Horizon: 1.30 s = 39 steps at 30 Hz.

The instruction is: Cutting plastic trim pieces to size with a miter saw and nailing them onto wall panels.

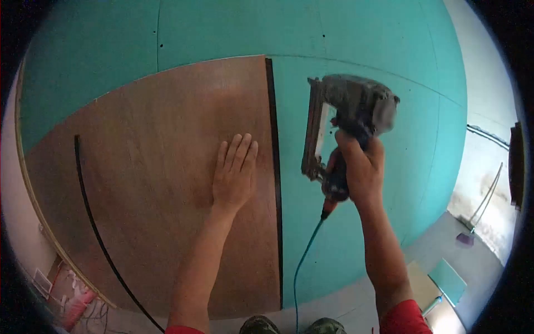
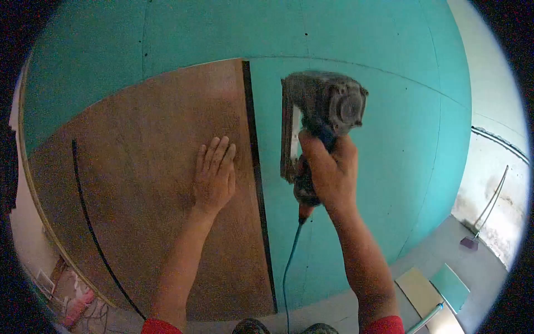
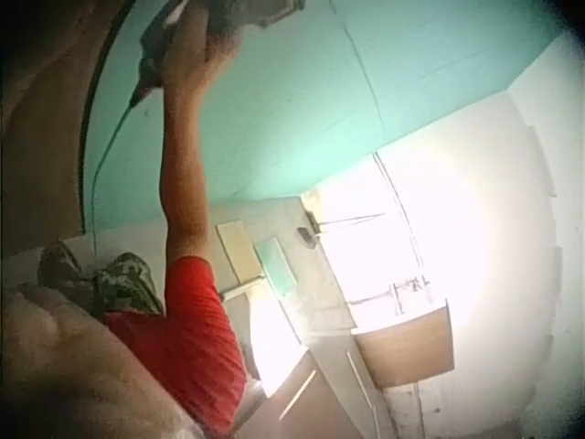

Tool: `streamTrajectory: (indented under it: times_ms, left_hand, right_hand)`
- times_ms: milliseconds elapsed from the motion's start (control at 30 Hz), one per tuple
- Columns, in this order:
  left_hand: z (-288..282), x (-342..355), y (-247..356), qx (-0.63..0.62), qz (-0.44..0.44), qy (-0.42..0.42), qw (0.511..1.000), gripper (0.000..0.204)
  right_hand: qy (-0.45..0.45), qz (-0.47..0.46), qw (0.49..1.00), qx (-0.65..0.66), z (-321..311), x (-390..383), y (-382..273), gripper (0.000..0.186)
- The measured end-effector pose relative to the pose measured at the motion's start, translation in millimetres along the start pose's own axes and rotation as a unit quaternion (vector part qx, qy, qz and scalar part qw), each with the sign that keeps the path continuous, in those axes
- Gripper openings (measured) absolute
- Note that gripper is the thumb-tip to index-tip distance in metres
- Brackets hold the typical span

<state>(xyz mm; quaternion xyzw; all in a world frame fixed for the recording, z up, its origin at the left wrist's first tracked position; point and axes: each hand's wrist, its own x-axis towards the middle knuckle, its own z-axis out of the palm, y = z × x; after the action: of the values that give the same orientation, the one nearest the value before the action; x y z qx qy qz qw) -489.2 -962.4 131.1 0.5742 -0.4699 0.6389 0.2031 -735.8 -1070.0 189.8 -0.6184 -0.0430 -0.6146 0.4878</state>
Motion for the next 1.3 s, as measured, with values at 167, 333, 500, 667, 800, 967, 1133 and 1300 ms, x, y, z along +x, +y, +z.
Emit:
streamTrajectory:
  times_ms: [167, 333, 500, 667, 800, 967, 1133, 1300]
  left_hand:
    - [1, 1, 4, 0.023, -0.002, -0.005, 1.000, 0.039]
    - [5, 1, -1, 0.036, 0.004, 0.017, 0.999, 0.037]
    - [0, 6, 2, 0.028, 0.006, 0.019, 0.999, 0.036]
    - [3, 7, 0, 0.027, 0.003, 0.010, 1.000, 0.036]
    - [8, 5, -2, 0.025, 0.003, 0.014, 1.000, 0.037]
    - [10, 9, 0, 0.019, 0.005, 0.016, 1.000, 0.037]
    - [11, 10, 0, 0.025, 0.006, 0.014, 1.000, 0.037]
    - [9, 11, 0, 0.033, 0.002, 0.019, 0.999, 0.037]
  right_hand:
    - [-0.052, 0.102, 0.993, 0.034, -20, -64, 39, 0.017]
    - [-0.086, 0.158, 0.982, 0.060, -14, -97, 79, 0.017]
    - [-0.062, 0.167, 0.983, 0.032, -9, -102, 92, 0.017]
    - [-0.078, 0.178, 0.980, 0.039, -5, -101, 91, 0.016]
    - [-0.089, 0.178, 0.979, 0.031, -1, -102, 96, 0.016]
    - [-0.060, 0.146, 0.987, 0.005, 2, -102, 102, 0.014]
    - [-0.056, 0.152, 0.986, 0.050, 6, -100, 103, 0.027]
    - [-0.054, 0.159, 0.984, 0.055, 11, -100, 100, 0.011]
